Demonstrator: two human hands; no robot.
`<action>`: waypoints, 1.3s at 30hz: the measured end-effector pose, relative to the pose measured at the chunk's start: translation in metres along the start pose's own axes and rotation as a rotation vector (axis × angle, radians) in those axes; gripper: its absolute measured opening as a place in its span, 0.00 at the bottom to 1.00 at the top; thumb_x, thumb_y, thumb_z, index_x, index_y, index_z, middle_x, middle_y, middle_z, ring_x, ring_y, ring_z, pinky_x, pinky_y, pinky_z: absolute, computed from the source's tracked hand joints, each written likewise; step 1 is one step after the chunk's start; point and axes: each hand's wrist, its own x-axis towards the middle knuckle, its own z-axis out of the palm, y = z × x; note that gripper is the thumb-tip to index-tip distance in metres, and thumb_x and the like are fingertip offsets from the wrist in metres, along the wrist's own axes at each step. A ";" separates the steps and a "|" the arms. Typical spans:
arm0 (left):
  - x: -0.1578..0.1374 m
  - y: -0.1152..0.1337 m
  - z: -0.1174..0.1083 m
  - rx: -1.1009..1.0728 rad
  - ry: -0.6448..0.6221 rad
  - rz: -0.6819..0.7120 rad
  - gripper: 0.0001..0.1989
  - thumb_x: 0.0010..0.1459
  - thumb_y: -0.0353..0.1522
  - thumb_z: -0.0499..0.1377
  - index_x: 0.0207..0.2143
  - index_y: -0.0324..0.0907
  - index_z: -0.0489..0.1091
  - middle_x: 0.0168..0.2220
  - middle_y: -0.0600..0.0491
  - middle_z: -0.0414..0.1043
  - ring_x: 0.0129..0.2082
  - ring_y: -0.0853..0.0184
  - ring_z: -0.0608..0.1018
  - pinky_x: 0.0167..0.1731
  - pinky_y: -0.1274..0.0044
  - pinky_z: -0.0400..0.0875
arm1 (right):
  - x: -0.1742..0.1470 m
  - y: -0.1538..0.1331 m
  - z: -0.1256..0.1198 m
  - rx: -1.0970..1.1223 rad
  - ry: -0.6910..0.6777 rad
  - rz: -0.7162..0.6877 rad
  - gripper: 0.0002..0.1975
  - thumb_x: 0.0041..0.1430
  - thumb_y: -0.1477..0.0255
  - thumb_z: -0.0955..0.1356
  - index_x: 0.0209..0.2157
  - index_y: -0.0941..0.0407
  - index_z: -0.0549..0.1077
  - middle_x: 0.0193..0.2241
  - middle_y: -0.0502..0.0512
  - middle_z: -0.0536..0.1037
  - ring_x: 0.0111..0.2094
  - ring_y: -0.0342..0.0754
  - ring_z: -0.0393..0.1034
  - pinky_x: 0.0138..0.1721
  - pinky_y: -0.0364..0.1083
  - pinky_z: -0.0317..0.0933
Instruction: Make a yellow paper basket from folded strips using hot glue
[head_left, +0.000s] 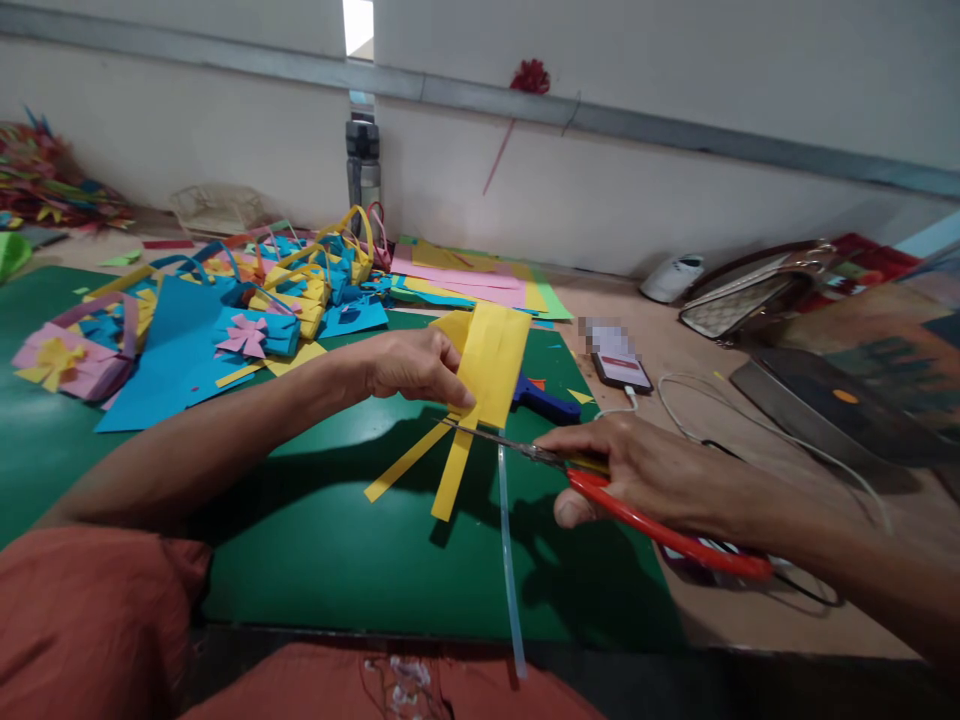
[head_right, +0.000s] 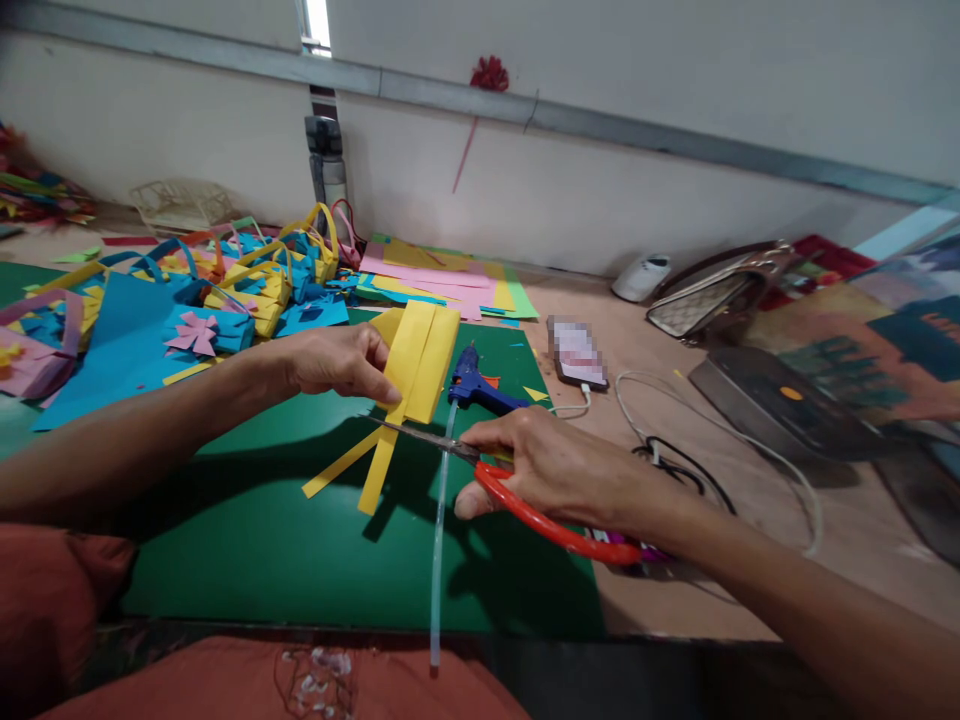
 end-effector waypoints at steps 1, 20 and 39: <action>-0.001 0.001 0.000 -0.008 -0.005 -0.006 0.22 0.39 0.28 0.66 0.08 0.41 0.54 0.08 0.60 0.50 0.09 0.80 0.51 0.11 0.82 0.37 | 0.000 -0.001 0.000 -0.004 -0.012 0.003 0.26 0.43 0.51 0.69 0.38 0.55 0.76 0.15 0.43 0.59 0.18 0.40 0.51 0.19 0.40 0.44; -0.002 0.003 -0.006 0.078 0.021 -0.003 0.21 0.40 0.31 0.65 0.10 0.42 0.52 0.09 0.61 0.51 0.09 0.80 0.51 0.11 0.81 0.37 | 0.005 0.006 -0.001 -0.140 0.036 -0.049 0.24 0.46 0.52 0.68 0.38 0.56 0.76 0.16 0.44 0.62 0.19 0.40 0.53 0.20 0.40 0.48; -0.026 0.033 -0.027 -0.193 0.251 0.231 0.17 0.43 0.26 0.60 0.10 0.38 0.55 0.09 0.62 0.50 0.09 0.83 0.52 0.12 0.83 0.40 | 0.042 -0.031 0.024 -0.536 -0.136 -0.135 0.16 0.48 0.72 0.68 0.41 0.52 0.76 0.29 0.56 0.79 0.30 0.50 0.72 0.24 0.43 0.50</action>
